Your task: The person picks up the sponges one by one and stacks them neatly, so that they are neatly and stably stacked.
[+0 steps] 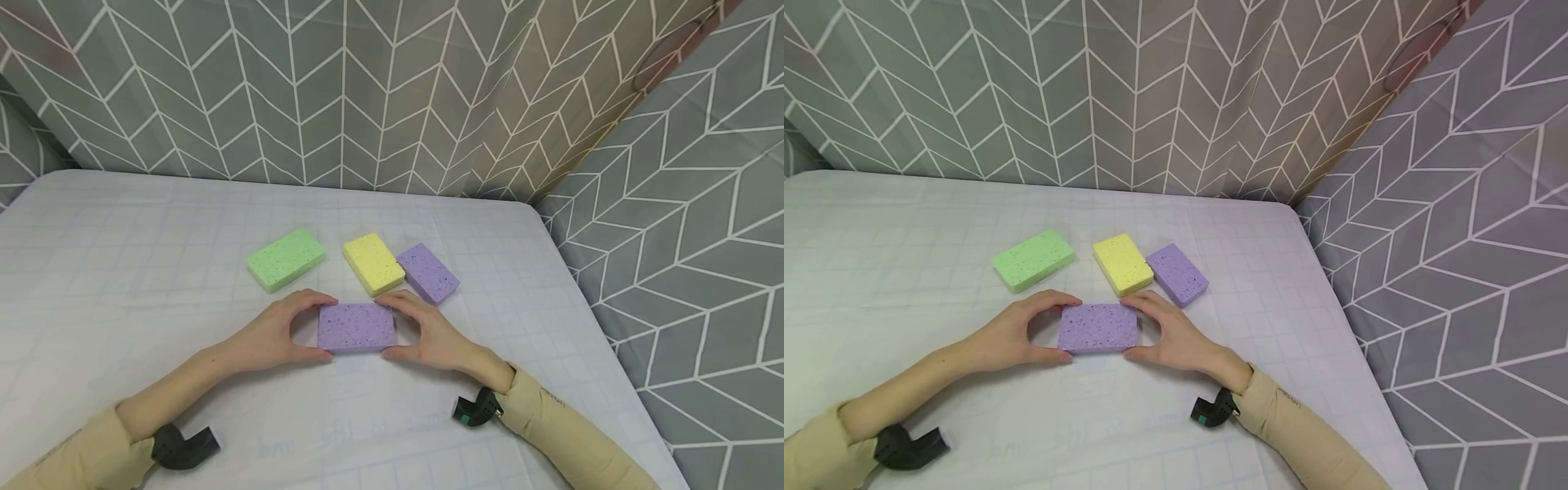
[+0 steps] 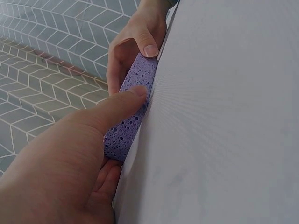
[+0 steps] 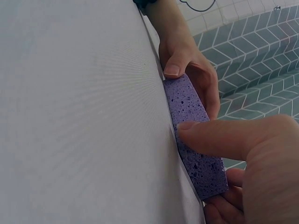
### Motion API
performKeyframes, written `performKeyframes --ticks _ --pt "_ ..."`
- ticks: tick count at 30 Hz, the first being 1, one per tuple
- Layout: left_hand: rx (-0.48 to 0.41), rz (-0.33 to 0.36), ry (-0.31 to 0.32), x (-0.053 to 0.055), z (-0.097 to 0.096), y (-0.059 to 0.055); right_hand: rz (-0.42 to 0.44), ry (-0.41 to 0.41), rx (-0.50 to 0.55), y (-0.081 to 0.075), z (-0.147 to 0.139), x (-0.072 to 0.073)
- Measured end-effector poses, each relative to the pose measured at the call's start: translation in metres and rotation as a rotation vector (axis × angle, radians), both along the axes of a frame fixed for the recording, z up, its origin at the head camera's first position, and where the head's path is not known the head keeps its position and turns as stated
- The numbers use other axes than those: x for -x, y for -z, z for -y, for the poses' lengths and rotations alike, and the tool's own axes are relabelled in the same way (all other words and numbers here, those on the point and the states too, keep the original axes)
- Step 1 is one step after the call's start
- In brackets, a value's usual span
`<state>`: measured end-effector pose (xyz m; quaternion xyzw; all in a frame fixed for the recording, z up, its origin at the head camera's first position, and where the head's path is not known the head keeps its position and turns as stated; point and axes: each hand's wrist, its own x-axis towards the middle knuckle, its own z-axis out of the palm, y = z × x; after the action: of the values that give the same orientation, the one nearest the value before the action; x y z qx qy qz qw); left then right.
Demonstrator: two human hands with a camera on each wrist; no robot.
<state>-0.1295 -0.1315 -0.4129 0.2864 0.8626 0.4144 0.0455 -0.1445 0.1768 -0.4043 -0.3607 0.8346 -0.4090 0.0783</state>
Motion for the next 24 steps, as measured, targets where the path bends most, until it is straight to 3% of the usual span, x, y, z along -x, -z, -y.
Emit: performKeyframes --ticks 11,24 --pt "0.001 0.006 -0.004 -0.0009 0.0000 -0.0013 -0.014 -0.016 0.033 0.0011 -0.0013 0.0005" --pt "-0.003 -0.015 -0.001 -0.0014 0.0008 -0.0005 -0.118 0.049 0.160 0.0028 -0.0027 0.0018"
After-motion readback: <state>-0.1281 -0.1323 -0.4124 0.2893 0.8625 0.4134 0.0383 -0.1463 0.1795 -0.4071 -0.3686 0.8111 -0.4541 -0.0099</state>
